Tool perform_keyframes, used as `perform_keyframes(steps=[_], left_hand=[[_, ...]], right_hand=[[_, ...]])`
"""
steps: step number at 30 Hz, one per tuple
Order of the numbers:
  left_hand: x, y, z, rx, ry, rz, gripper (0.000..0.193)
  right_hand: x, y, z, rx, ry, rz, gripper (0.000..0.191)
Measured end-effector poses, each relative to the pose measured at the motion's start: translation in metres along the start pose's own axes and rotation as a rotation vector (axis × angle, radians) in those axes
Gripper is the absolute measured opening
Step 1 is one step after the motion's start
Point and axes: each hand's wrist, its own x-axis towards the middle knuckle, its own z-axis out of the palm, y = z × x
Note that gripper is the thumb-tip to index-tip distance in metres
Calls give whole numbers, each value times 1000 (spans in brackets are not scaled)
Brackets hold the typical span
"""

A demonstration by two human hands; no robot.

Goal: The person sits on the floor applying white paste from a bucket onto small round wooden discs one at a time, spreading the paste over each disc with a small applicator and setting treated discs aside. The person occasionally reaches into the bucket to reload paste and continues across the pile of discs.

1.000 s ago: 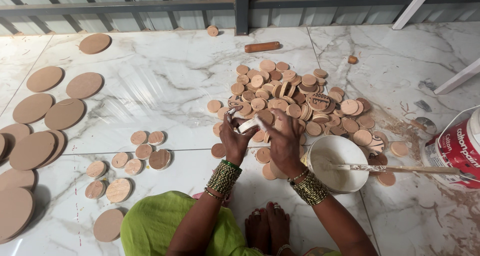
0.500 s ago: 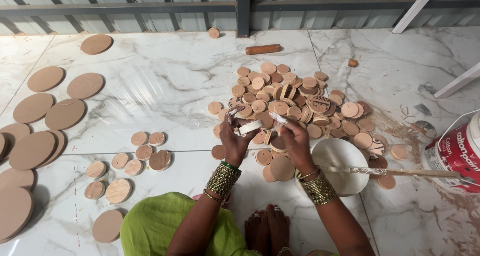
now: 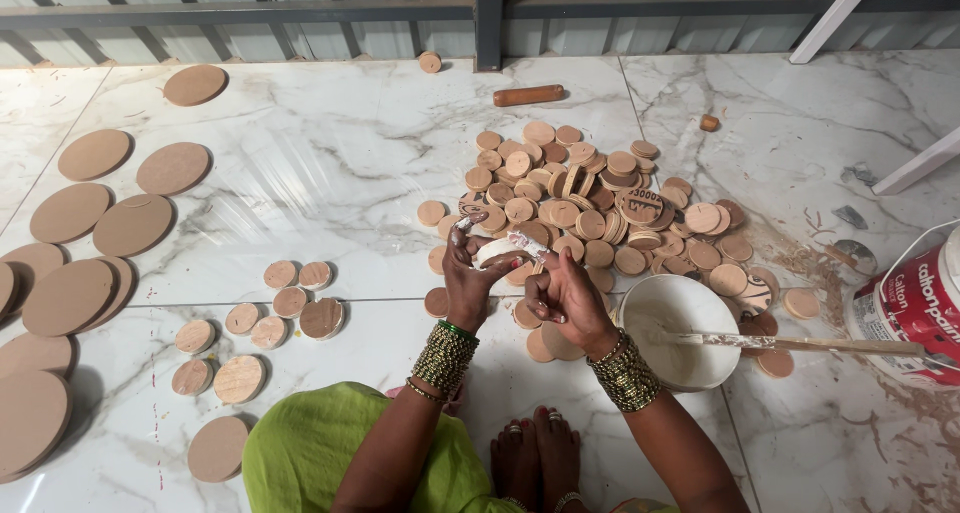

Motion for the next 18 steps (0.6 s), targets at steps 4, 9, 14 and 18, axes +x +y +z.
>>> perform_keyframes(steps=[4, 9, 14, 18], left_hand=[[0, -3, -1, -112, -7, -31, 72], [-2, -2, 0, 5, 35, 44, 73], [3, 8, -7, -97, 24, 8, 62], [10, 7, -15, 210, 17, 20, 53]], right_hand=[[-1, 6, -4, -138, 118, -22, 81], [-2, 21, -22, -269, 171, -22, 73], [-1, 13, -59, -668, 385, -78, 54], [-32, -41, -122, -1396, 431, 130, 49]])
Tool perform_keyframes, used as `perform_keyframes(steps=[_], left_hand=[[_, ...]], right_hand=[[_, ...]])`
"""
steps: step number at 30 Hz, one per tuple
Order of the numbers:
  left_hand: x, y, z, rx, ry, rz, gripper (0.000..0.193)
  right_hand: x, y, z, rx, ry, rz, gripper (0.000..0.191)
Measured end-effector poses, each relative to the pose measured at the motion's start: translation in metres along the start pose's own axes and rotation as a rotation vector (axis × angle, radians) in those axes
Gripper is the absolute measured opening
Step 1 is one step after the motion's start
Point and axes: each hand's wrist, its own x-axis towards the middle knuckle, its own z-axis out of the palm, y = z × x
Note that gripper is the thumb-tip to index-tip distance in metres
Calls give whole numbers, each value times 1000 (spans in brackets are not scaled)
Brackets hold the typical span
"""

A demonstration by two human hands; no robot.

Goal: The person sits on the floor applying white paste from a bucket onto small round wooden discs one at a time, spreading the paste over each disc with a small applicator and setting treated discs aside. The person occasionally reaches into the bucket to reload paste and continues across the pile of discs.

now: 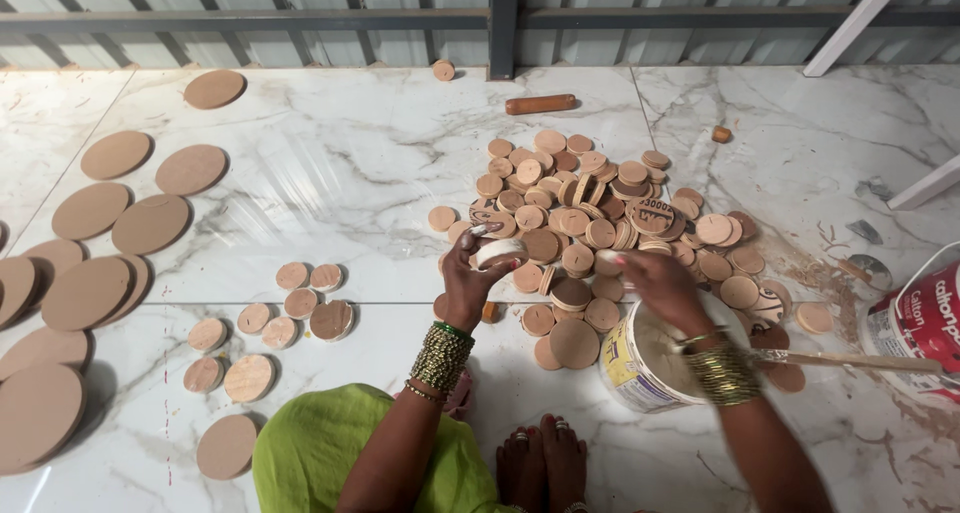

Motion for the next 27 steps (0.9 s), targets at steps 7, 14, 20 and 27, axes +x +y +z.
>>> perform_keyframes(steps=[7, 14, 20, 27], left_hand=[[2, -33, -6, 791, -62, 307, 41], [7, -59, -6, 449, -31, 89, 42], [4, -57, -6, 183, -125, -5, 36], [3, -35, -2, -81, -143, -147, 44]], right_hand=[[-3, 120, -17, -689, -630, -35, 39], [-8, 163, 43, -488, -798, 90, 33], [-8, 155, 58, -421, -798, 136, 30], [-12, 144, 65, -379, -810, 170, 30]])
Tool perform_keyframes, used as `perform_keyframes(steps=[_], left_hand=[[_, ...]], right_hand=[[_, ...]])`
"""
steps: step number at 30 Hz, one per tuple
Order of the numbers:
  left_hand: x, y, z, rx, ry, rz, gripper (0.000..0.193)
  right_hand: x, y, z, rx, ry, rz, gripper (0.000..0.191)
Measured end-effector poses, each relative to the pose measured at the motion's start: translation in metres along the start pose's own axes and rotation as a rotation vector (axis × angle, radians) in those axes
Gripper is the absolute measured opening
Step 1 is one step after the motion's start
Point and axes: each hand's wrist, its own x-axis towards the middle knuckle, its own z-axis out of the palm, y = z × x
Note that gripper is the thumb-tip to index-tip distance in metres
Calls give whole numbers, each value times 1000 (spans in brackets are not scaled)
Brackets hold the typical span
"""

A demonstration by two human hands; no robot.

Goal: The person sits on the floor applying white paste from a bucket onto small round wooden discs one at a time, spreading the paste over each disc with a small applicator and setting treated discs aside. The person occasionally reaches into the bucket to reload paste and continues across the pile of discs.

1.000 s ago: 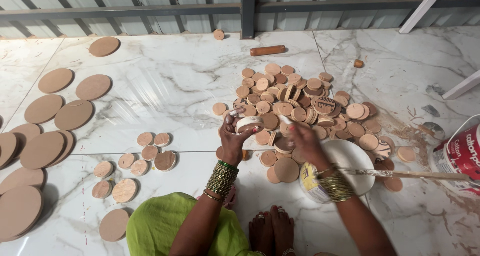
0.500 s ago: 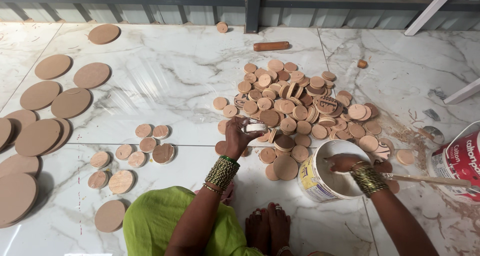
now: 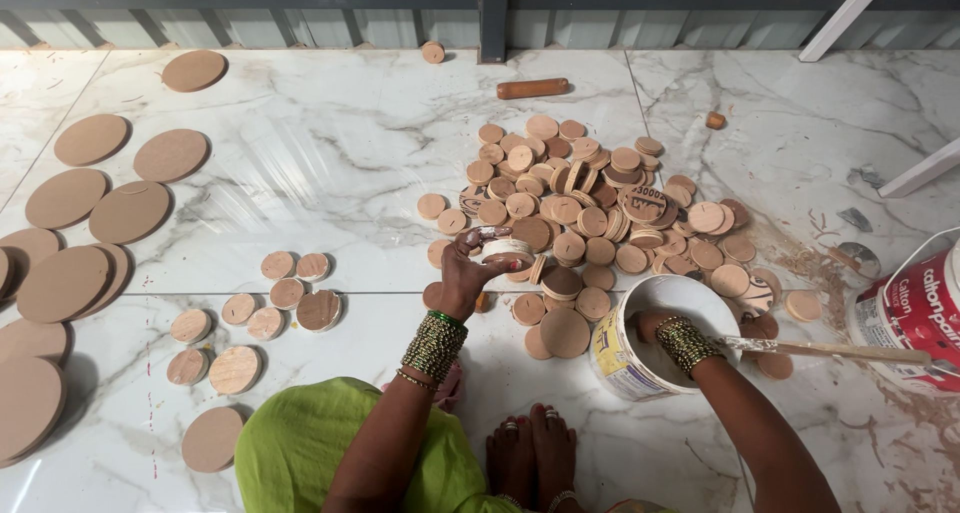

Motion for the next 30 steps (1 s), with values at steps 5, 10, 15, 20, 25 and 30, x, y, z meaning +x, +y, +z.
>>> perform_keyframes(steps=[5, 10, 15, 20, 25, 30], left_hand=[[-1, 9, 2, 67, 19, 73, 51], [-3, 7, 1, 120, 68, 38, 51], [-2, -10, 5, 220, 105, 87, 48], [-8, -20, 14, 341, 15, 28, 39], [-13, -19, 23, 216, -93, -23, 38], [-18, -17, 27, 80, -178, 0, 39]], right_hand=[[0, 6, -9, 44, 9, 11, 31], [-12, 33, -45, 176, 68, -35, 34], [-64, 56, -83, 699, 240, -326, 25], [-105, -24, -112, 852, 518, -596, 27], [-130, -135, -118, 339, 931, -812, 36], [-150, -200, -118, 45, 1074, -773, 34]])
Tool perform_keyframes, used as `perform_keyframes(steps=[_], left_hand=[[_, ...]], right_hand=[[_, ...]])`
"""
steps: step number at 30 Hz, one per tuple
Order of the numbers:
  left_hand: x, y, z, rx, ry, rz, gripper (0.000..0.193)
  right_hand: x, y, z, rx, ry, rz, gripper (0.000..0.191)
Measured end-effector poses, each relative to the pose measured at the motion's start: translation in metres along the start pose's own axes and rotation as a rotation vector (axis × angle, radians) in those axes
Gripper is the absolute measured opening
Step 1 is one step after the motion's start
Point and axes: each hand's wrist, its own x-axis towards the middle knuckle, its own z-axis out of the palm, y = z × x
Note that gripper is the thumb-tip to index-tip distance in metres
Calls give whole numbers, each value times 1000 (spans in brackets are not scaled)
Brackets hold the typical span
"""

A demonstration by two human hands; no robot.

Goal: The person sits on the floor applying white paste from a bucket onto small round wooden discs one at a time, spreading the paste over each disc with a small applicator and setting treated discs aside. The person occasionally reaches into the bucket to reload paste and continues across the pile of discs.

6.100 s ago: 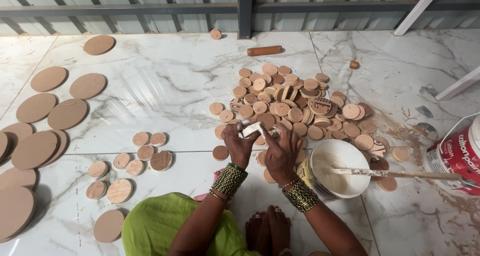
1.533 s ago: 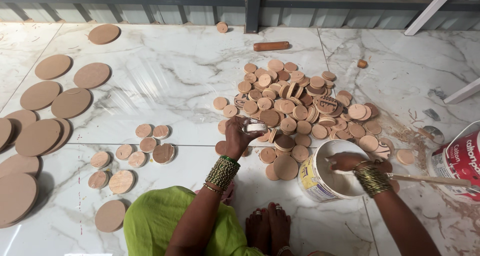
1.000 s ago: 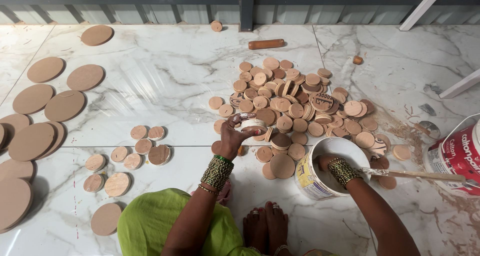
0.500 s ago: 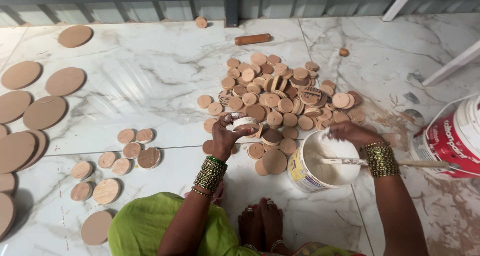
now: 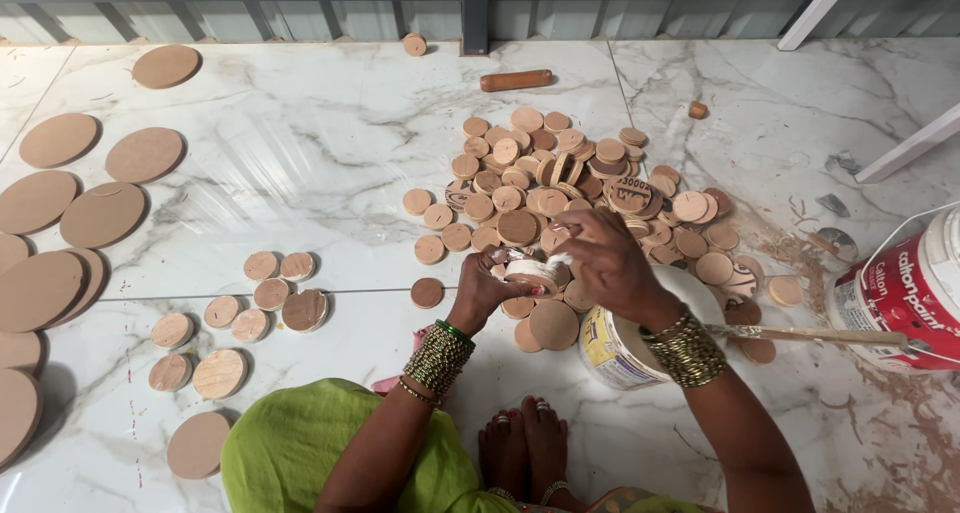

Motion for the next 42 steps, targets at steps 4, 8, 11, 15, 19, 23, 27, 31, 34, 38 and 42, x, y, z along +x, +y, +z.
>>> perform_keyframes(steps=[4, 8, 11, 15, 19, 23, 27, 31, 34, 38, 42], left_hand=[[-1, 2, 3, -62, -9, -47, 40], [0, 6, 4, -88, -17, -61, 39], [0, 10, 2, -91, -22, -51, 36], [0, 19, -1, -163, -3, -28, 36], [-1, 27, -6, -188, -11, -60, 34], [1, 29, -7, -181, -30, -32, 34], [1, 26, -2, -184, -54, -55, 34], [-1, 24, -3, -206, -87, -40, 34], [-1, 23, -4, -185, -68, -49, 34], [0, 23, -8, -255, 0, -69, 35], [4, 26, -15, -197, -1, -65, 35]], right_hand=[[11, -17, 4, -155, -3, -103, 35], [14, -18, 8, -197, -41, -113, 39], [12, -16, 10, -202, -20, -132, 42], [4, -12, 9, -227, 47, -141, 43], [-6, -7, 1, -211, 60, -107, 38], [-8, -5, -3, -169, 72, -77, 39], [2, -11, 7, -146, 109, -130, 33], [10, -16, 14, -154, 45, -97, 34], [9, -15, 14, -160, 55, -107, 33], [-2, -9, 5, -175, 76, -105, 36], [-8, -6, -1, -140, 91, -57, 39]])
